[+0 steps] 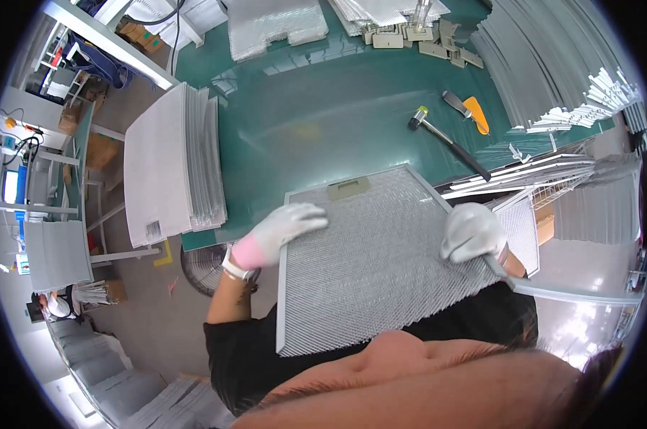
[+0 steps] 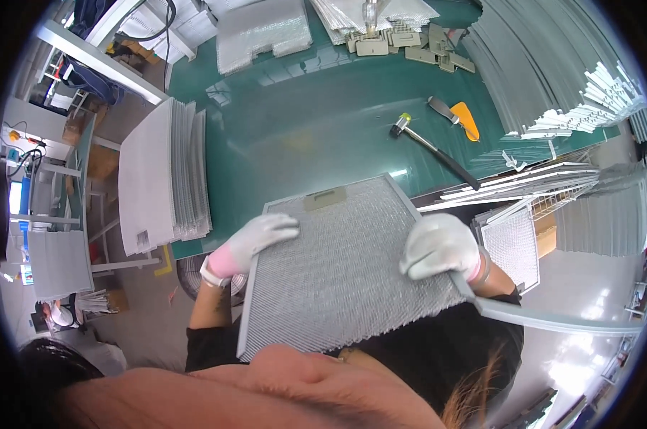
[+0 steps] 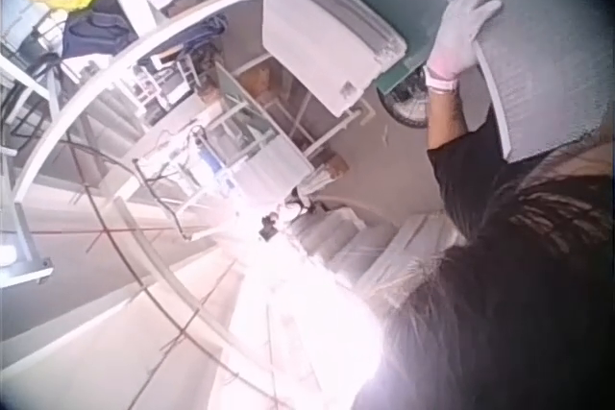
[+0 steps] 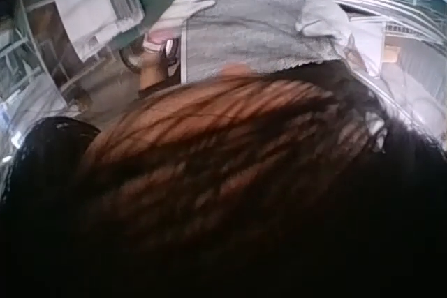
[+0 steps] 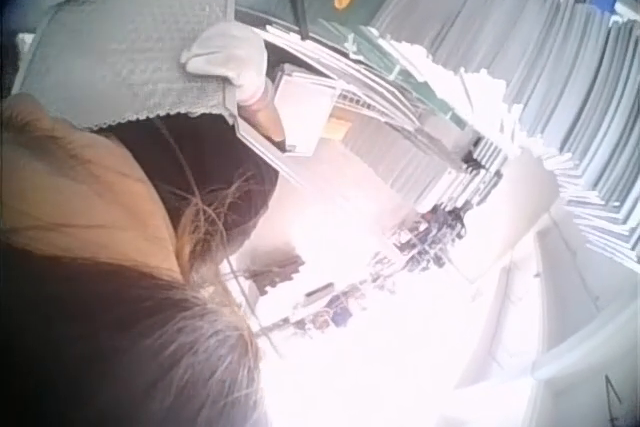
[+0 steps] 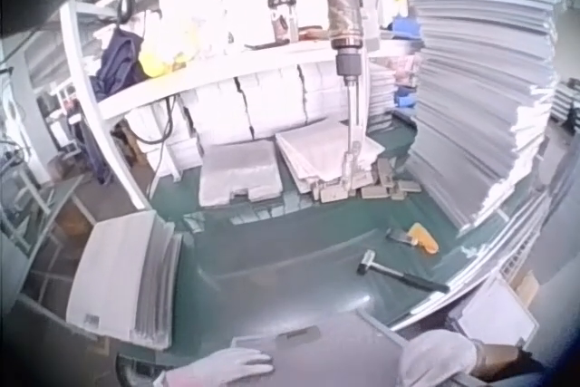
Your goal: Assembling mesh filter components into frames using manual assembly and a power drill.
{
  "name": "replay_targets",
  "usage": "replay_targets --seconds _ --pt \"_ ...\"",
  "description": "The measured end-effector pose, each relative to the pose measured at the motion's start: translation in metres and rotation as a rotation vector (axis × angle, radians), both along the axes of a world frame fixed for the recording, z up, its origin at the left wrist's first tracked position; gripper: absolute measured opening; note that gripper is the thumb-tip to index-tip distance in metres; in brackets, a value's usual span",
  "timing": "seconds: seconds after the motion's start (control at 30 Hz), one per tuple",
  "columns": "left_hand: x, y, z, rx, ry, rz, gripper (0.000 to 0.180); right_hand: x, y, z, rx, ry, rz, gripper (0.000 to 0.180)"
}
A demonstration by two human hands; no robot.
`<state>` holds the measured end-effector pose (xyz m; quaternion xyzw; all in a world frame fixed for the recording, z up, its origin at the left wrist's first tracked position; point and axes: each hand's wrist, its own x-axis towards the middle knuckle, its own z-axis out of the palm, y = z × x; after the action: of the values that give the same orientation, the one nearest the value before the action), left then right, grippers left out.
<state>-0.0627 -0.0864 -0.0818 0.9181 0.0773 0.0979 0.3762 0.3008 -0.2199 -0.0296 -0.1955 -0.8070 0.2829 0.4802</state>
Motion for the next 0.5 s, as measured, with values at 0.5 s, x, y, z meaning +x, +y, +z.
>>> replay_targets --seconds 0.5 --pt "0.016 0.052 -0.029 0.195 0.236 -0.053 0.051 -0.002 -0.01 0.003 -0.173 -0.069 0.014 0.018"
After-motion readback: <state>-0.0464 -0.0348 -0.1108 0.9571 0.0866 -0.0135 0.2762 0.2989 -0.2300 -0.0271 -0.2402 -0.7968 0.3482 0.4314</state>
